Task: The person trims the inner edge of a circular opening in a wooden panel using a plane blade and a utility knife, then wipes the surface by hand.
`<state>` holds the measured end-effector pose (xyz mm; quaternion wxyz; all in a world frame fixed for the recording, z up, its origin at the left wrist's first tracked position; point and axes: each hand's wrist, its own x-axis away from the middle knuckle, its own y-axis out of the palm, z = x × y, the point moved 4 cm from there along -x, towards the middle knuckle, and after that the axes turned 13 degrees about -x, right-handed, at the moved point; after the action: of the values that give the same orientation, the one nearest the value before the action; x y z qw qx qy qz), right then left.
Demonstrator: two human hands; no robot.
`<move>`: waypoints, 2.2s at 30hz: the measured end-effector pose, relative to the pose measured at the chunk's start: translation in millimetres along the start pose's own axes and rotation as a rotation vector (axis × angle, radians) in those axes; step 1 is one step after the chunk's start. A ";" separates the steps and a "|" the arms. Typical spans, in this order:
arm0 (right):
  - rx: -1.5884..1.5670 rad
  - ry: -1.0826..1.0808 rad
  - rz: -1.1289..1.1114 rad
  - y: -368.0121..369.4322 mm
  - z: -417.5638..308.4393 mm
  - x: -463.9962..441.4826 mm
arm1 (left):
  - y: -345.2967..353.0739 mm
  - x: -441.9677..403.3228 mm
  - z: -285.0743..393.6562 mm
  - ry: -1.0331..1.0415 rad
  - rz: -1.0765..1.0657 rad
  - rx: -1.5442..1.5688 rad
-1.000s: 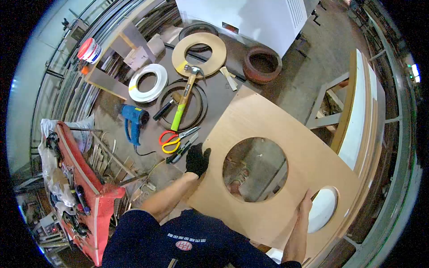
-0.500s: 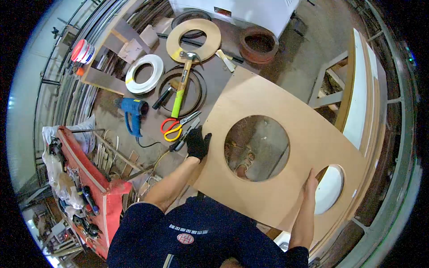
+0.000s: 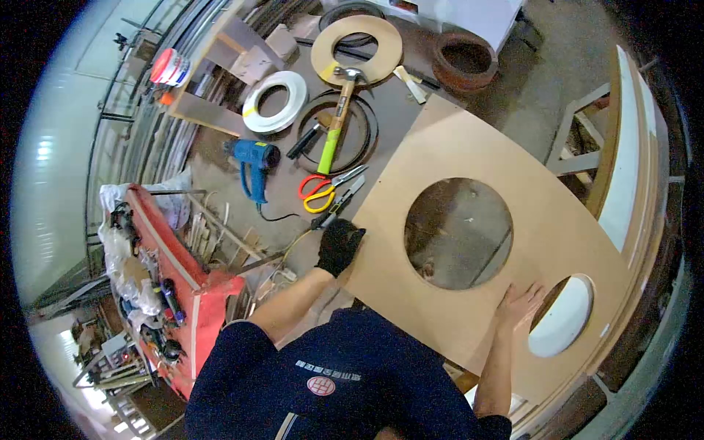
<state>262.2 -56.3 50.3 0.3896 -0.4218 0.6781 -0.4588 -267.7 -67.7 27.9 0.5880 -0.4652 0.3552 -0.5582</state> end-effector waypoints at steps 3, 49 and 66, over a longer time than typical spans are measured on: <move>-0.007 0.033 -0.023 -13.6 -20.0 7.8 | 24.2 37.7 -65.2 -0.116 0.032 0.024; -0.257 1.728 0.632 -105.5 229.5 377.5 | -15.4 56.2 217.8 0.940 -0.425 0.094; -0.537 1.730 0.624 -97.9 220.2 367.3 | 27.3 53.7 265.1 1.145 -0.792 0.218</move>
<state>359.7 -484.1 30.8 -0.2511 0.1877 0.8954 -0.3161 -3.7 -82.3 91.1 0.1043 -0.1308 0.3546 -0.9199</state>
